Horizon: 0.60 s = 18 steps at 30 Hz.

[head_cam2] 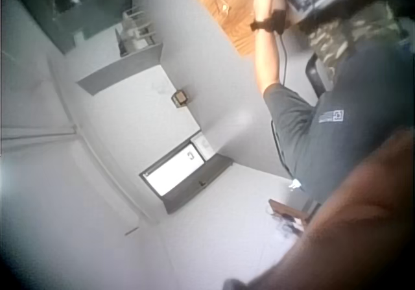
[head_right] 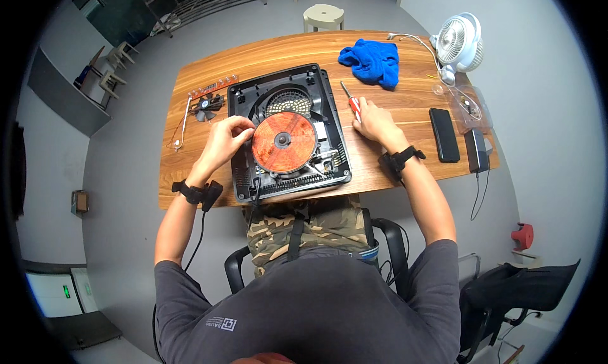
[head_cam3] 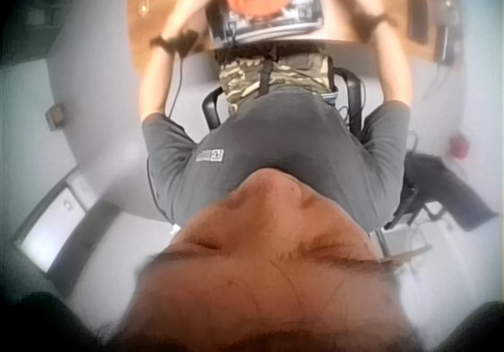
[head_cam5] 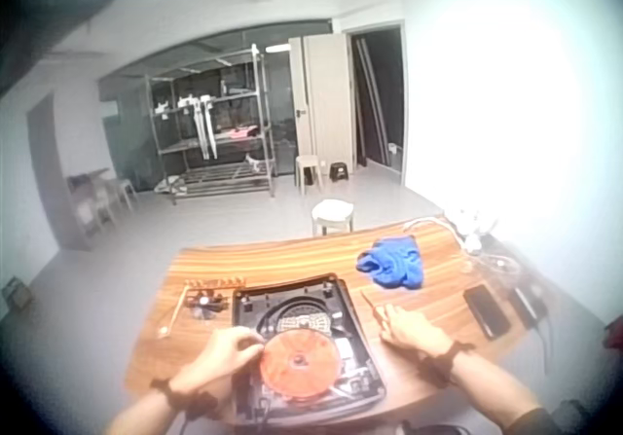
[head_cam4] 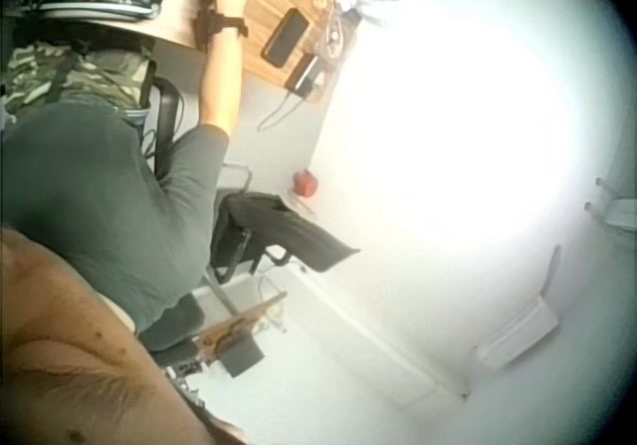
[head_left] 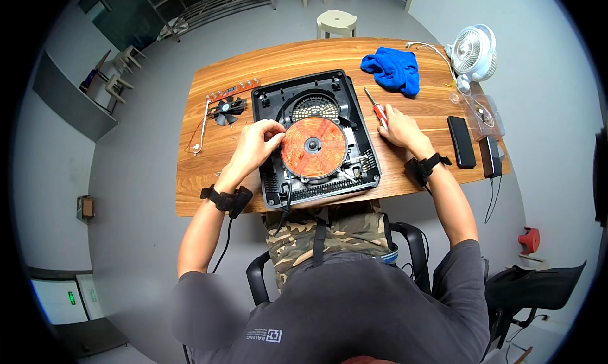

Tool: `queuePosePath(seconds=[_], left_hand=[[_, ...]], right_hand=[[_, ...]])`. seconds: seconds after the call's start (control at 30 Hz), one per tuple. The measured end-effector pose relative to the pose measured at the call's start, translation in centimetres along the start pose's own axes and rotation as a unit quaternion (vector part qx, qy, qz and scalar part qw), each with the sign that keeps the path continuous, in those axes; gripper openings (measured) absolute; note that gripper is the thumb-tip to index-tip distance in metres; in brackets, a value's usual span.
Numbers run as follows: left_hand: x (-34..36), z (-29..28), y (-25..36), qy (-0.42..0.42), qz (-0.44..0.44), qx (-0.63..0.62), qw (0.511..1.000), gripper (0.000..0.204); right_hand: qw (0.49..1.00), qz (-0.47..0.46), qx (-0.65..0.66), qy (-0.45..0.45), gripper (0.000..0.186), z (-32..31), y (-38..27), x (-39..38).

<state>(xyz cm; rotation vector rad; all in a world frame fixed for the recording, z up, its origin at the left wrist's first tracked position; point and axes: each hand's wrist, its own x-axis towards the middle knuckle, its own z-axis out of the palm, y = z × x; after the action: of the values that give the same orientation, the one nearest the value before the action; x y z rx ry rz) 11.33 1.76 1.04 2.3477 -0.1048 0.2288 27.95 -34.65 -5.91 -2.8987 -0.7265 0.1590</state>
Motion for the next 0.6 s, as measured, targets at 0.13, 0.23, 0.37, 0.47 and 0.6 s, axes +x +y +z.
queuePosePath(seconds=[0.13,0.23,0.37,0.47,0.6], left_hand=[[-0.12,0.13,-0.35,-0.005,0.015,0.020,1.000,0.014],[-0.18,0.04,-0.30,-0.026,-0.001,0.038,0.999,0.015],[-0.37,0.21,0.02,-0.032,0.005,0.028,0.999,0.016],[-0.37,0.38,-0.03,-0.027,0.016,0.027,0.999,0.016],[-0.42,0.38,0.42,-0.013,-0.007,-0.012,1.000,0.016]], right_hand=[[1.000,0.005,0.014,0.012,0.056,-0.48,-0.52,-0.38],[1.000,0.003,0.007,0.008,0.056,-0.63,-0.44,-0.31],[1.000,-0.001,0.008,0.015,0.054,0.09,0.09,0.13],[1.000,0.010,0.020,0.020,0.050,0.18,-0.01,0.36],[0.996,0.006,0.063,0.067,0.041,-0.12,0.41,0.55]])
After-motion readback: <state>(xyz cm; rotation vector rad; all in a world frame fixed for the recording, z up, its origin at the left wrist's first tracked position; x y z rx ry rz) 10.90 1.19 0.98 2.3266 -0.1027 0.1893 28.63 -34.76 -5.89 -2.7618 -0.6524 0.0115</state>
